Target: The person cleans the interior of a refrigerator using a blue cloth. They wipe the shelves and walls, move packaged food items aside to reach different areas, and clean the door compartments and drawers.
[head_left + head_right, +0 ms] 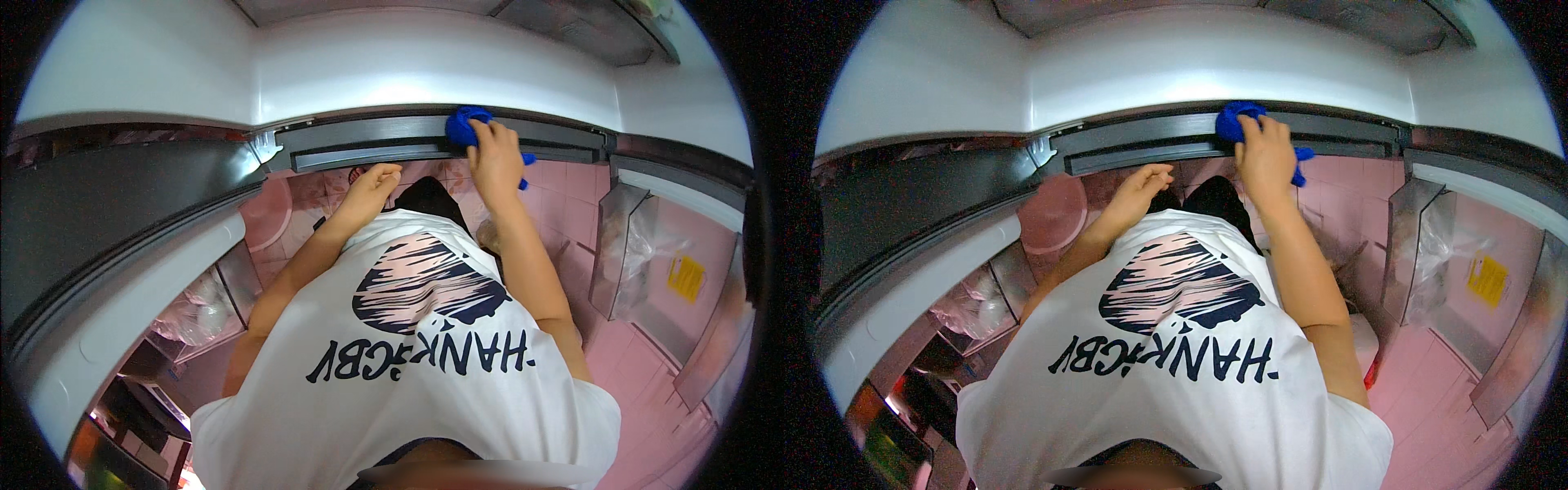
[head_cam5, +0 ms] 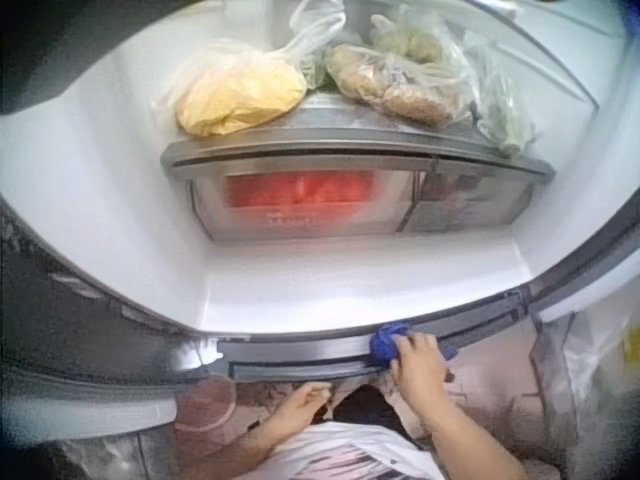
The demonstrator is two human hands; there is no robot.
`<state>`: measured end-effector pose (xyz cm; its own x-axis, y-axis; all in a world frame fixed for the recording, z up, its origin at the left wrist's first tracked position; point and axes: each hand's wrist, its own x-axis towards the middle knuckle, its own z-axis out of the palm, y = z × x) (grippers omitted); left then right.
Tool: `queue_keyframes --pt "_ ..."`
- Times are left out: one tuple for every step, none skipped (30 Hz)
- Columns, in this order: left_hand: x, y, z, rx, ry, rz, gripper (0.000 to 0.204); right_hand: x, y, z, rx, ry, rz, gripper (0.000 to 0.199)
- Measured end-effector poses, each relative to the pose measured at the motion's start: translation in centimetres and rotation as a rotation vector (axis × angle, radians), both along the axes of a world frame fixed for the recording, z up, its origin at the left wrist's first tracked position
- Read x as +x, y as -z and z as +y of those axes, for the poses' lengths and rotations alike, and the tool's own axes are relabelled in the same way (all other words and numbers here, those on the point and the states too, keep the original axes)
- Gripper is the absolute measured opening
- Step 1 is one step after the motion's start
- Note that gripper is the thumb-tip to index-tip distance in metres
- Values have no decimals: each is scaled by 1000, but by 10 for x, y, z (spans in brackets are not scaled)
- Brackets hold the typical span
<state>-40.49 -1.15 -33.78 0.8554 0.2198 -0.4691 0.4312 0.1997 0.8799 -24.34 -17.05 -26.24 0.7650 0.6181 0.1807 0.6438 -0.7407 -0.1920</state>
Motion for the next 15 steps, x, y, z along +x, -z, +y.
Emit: queue_keyframes --pt "0 1 1 -16 -6 1 32 -7 4 9 7 -11 19 44" --pt "-2 2 2 -33 -15 3 32 -13 6 19 12 -25 39 46" --pt "-2 2 2 -50 -25 6 32 -18 7 28 2 -52 88 48" --pt "-2 3 4 -39 10 26 33 -24 8 38 16 -81 106 47" --pt "-1 4 6 -28 47 46 35 -30 10 47 51 -130 133 46" --pt "0 4 8 -18 85 66 37 -34 12 56 87 -179 160 46" --pt "0 -2 8 37 97 79 34 -38 14 66 139 -277 234 44" --pt "2 -12 10 93 112 92 32 -42 15 75 194 -370 308 43" --pt "2 -17 11 150 129 105 30 -49 16 81 210 -483 382 42" --pt "-10 13 6 164 55 -8 30 -53 15 88 228 -597 452 40" --pt "-14 22 4 306 48 -113 31 -54 18 90 244 -699 468 39" --pt "-17 25 3 448 42 -217 32 -51 15 88 215 -699 493 39" --pt "-18 18 2 335 25 -139 32 -48 9 83 185 -702 519 39" --pt "-20 8 0 218 7 -59 33 -45 3 76 153 -705 548 39" --pt "-20 3 0 101 -11 20 34 -39 -6 65 147 -662 555 39"
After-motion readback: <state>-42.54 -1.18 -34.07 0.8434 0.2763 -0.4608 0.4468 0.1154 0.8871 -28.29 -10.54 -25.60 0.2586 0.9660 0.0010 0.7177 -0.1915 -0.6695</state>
